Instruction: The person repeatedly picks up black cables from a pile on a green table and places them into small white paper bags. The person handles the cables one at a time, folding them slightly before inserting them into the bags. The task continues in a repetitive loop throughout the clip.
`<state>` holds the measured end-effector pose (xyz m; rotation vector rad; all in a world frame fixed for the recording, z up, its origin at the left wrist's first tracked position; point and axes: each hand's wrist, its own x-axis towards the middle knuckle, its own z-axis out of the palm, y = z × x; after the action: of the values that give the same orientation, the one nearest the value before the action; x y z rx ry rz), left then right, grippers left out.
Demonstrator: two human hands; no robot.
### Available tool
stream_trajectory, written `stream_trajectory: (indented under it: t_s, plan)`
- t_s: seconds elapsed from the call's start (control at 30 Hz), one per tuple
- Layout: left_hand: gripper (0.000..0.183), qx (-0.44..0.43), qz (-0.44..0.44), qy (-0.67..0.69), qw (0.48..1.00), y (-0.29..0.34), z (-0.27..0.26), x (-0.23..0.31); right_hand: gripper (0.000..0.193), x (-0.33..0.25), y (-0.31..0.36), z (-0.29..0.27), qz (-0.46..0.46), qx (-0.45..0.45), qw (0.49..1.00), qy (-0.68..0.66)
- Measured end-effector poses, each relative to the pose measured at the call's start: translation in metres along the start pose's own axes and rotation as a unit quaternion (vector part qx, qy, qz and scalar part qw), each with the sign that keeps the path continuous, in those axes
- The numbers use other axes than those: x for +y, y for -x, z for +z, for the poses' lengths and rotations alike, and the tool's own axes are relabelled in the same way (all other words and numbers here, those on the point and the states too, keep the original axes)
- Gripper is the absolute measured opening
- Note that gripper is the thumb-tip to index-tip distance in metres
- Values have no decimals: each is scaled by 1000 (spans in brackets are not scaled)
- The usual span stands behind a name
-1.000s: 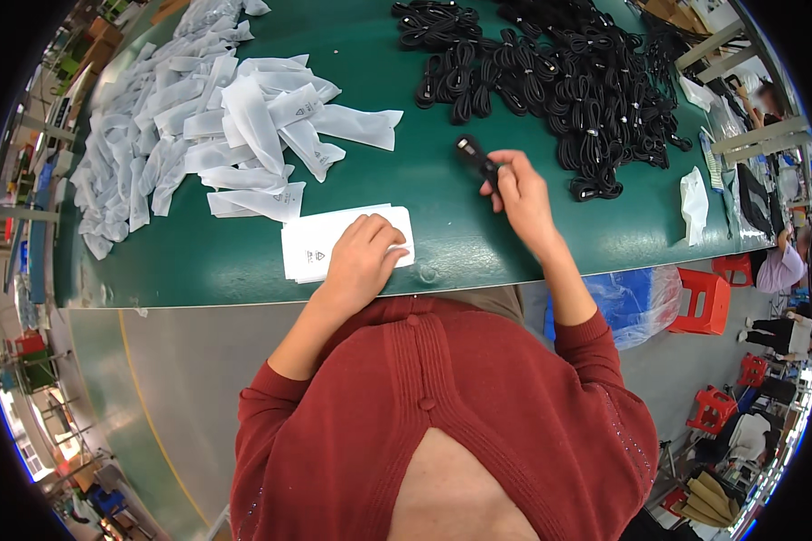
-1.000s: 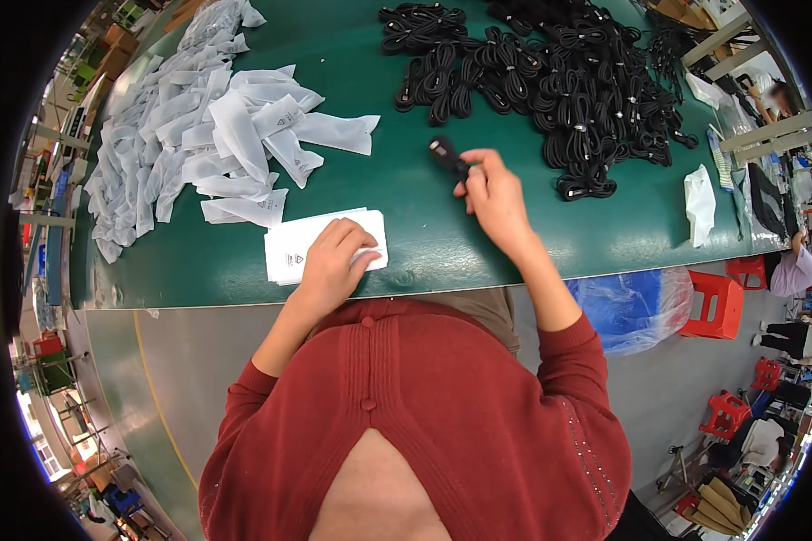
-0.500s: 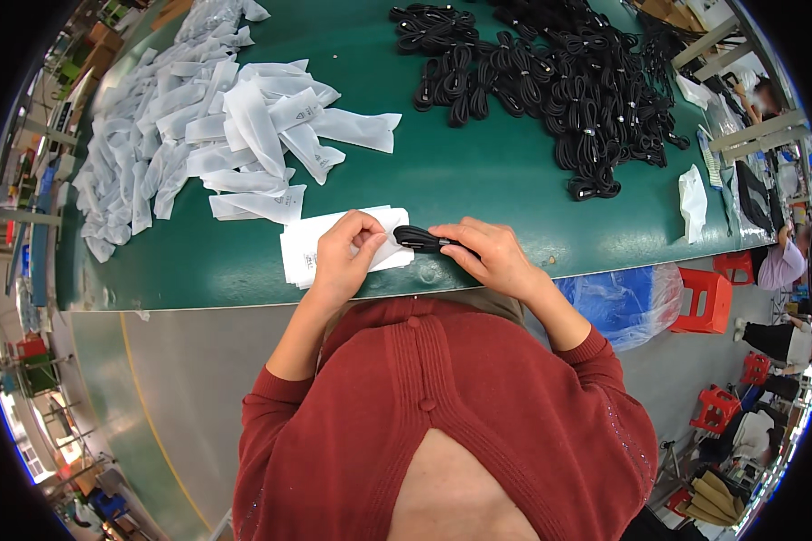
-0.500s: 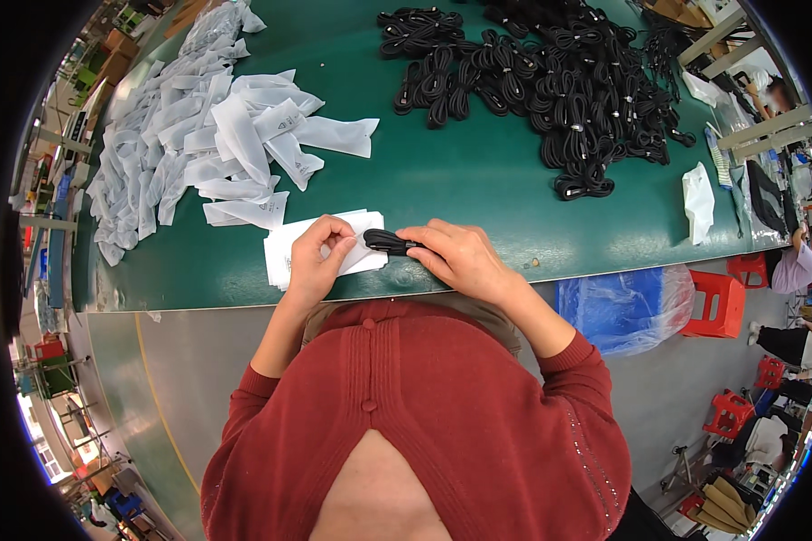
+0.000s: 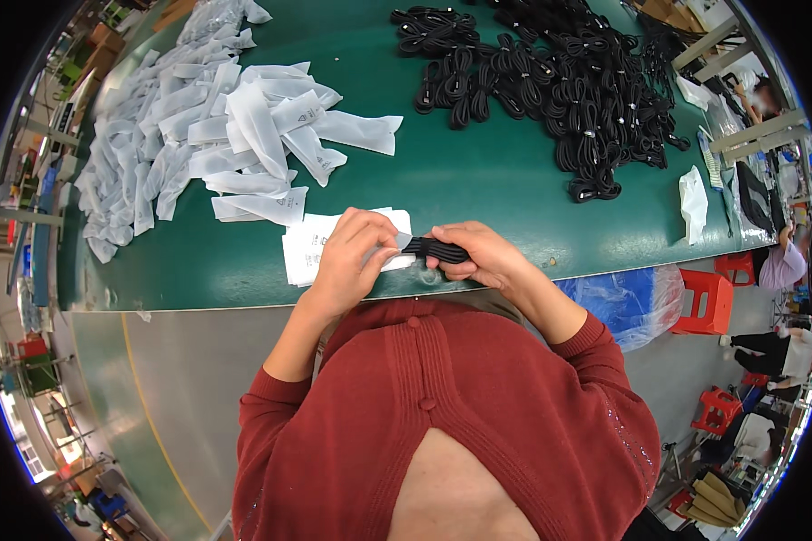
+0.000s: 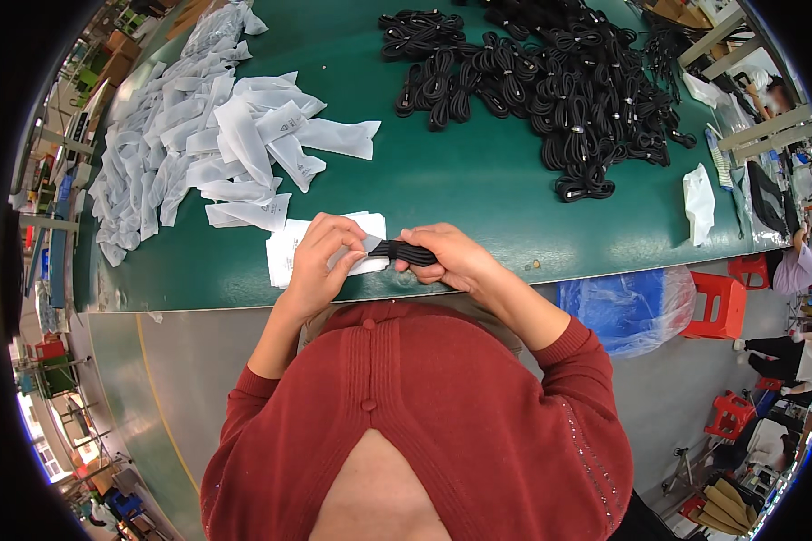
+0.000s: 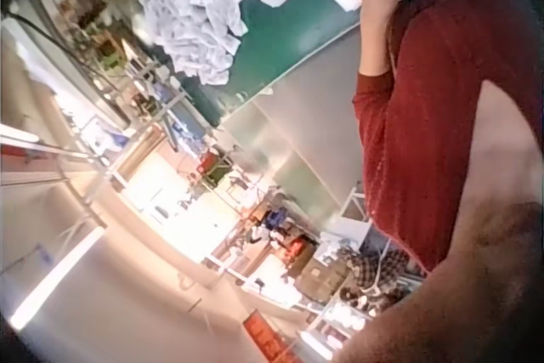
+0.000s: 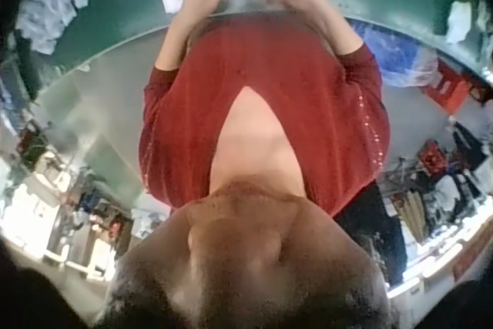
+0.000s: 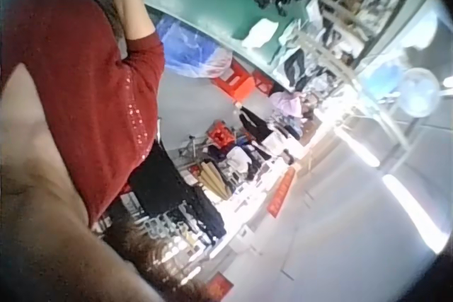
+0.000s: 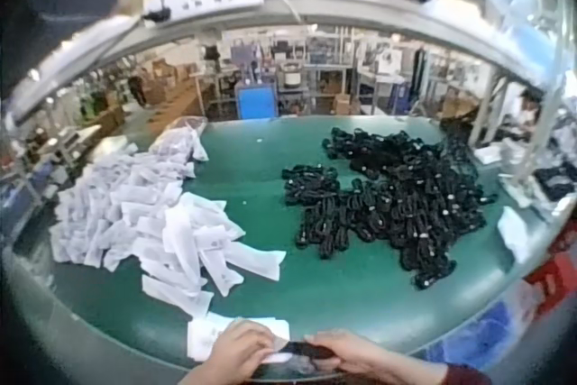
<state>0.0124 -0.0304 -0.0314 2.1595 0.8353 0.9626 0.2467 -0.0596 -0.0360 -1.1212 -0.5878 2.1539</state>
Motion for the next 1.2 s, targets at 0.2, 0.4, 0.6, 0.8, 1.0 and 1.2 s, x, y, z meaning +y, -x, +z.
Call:
stream_trajectory:
  t_s: [0.2,0.4,0.6,0.8,1.0,1.2]
  plan:
    - [14,22,27,-30,999,-3,-9,-4,31,8,-8,-11,-1,-73,992,-105]
    - [13,25,6,-30,999,-7,-13,-1,20,9,3,25,-369,87,824,421]
    - [7,37,-43,44,997,-17,-23,2,31,-5,-8,31,-540,33,699,469]
    - [9,220,-153,284,921,-44,-70,-13,33,-55,-34,24,-559,219,617,509]
    - [18,379,-1,-80,922,-66,-91,-20,37,-88,-83,-57,-409,391,463,682]
    - [28,9,-36,-43,998,-5,-6,-17,43,-77,-67,-76,-360,420,488,675]
